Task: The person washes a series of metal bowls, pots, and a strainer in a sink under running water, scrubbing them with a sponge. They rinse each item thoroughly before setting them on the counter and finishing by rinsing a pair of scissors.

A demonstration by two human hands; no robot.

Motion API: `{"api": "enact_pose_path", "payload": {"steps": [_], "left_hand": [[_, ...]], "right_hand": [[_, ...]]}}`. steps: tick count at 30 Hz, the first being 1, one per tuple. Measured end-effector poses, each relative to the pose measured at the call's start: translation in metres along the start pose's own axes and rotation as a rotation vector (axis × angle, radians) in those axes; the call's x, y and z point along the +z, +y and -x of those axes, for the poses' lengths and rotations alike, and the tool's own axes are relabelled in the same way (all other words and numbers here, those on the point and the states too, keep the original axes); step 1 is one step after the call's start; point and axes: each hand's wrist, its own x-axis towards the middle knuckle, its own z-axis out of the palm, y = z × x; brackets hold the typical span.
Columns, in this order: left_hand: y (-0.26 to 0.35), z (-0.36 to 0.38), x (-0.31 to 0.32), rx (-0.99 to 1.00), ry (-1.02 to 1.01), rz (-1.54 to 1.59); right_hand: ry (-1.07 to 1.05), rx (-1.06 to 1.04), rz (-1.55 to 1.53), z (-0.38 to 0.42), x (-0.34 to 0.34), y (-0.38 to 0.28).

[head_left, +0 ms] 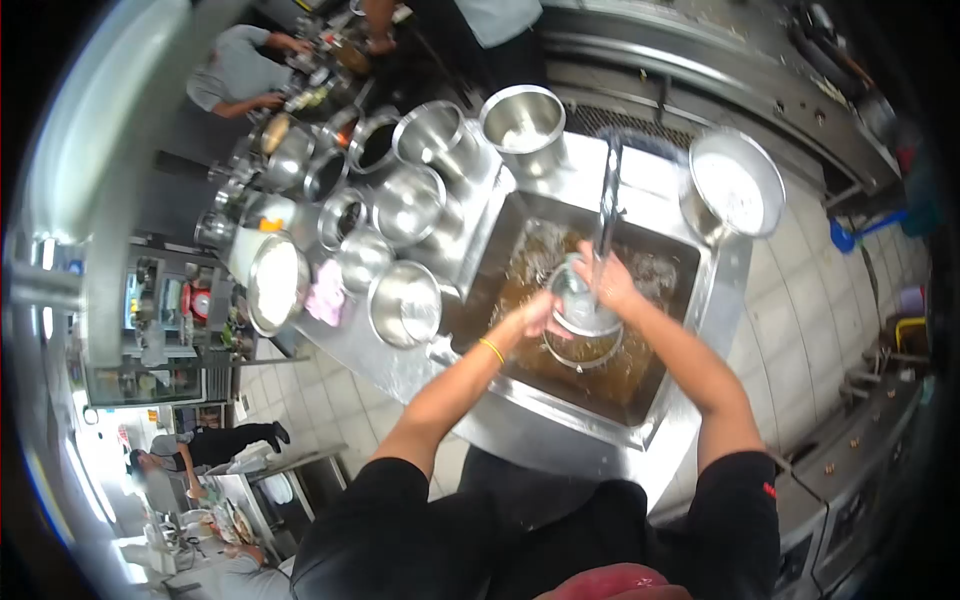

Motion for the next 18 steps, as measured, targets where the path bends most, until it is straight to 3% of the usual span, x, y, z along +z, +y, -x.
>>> {"api": "enact_pose_path", "payload": {"steps": [1, 3, 4, 5, 6, 7, 8, 9, 11, 13, 15, 16, 17, 18], "left_hand": [[0.003, -0.001, 0.003, 0.039, 0.048, 0.032], [0.002, -0.006, 0.024, 0.31, 0.327, -0.199], [-0.007, -0.017, 0.024, 0.296, 0.307, -0.164], [-0.014, -0.027, 0.021, 0.277, 0.284, -0.13], [-0.014, -0.022, 0.023, 0.287, 0.279, -0.138], [-0.015, -0.017, 0.025, 0.128, 0.187, -0.015], [-0.017, -0.014, 0.028, -0.039, 0.093, 0.105], [-0.023, -0.015, 0.028, -0.044, 0.088, 0.098], [-0.03, -0.015, 0.024, -0.053, -0.001, 0.053], [-0.02, -0.01, 0.031, -0.077, 0.008, 0.02], [-0.003, 0.004, 0.056, 0.097, 0.265, -0.49], [-0.006, -0.018, 0.046, 0.309, 0.408, -0.955], [-0.002, -0.017, 0.054, 0.311, 0.405, -0.955], [0.001, -0.016, 0.062, 0.59, 0.447, -1.318]], "right_hand": [[0.236, 0.116, 0.049, 0.008, 0.01, 0.002], [-0.157, 0.259, 0.449, 0.017, 0.02, -0.01], [-0.321, 0.447, 0.303, 0.023, 0.024, -0.024], [-0.305, 0.502, 0.238, 0.036, 0.039, -0.033], [-0.389, 0.608, -0.153, 0.031, -0.004, -0.048], [-0.379, 0.612, -0.146, 0.035, 0.009, -0.041], [-0.233, 0.406, -0.388, 0.042, 0.032, -0.031], [-0.085, 0.191, -0.623, 0.047, 0.039, -0.029], [-0.032, 0.293, -0.664, 0.044, 0.047, -0.03], [-0.164, 0.605, -0.553, 0.037, 0.031, -0.036], [-0.206, 0.664, -0.408, 0.037, 0.033, -0.041], [-0.269, 0.627, -0.209, 0.044, 0.048, -0.042], [-0.33, 0.589, -0.008, 0.048, 0.051, -0.044], [-0.46, 0.685, -0.197, 0.054, 0.053, -0.044]]}}
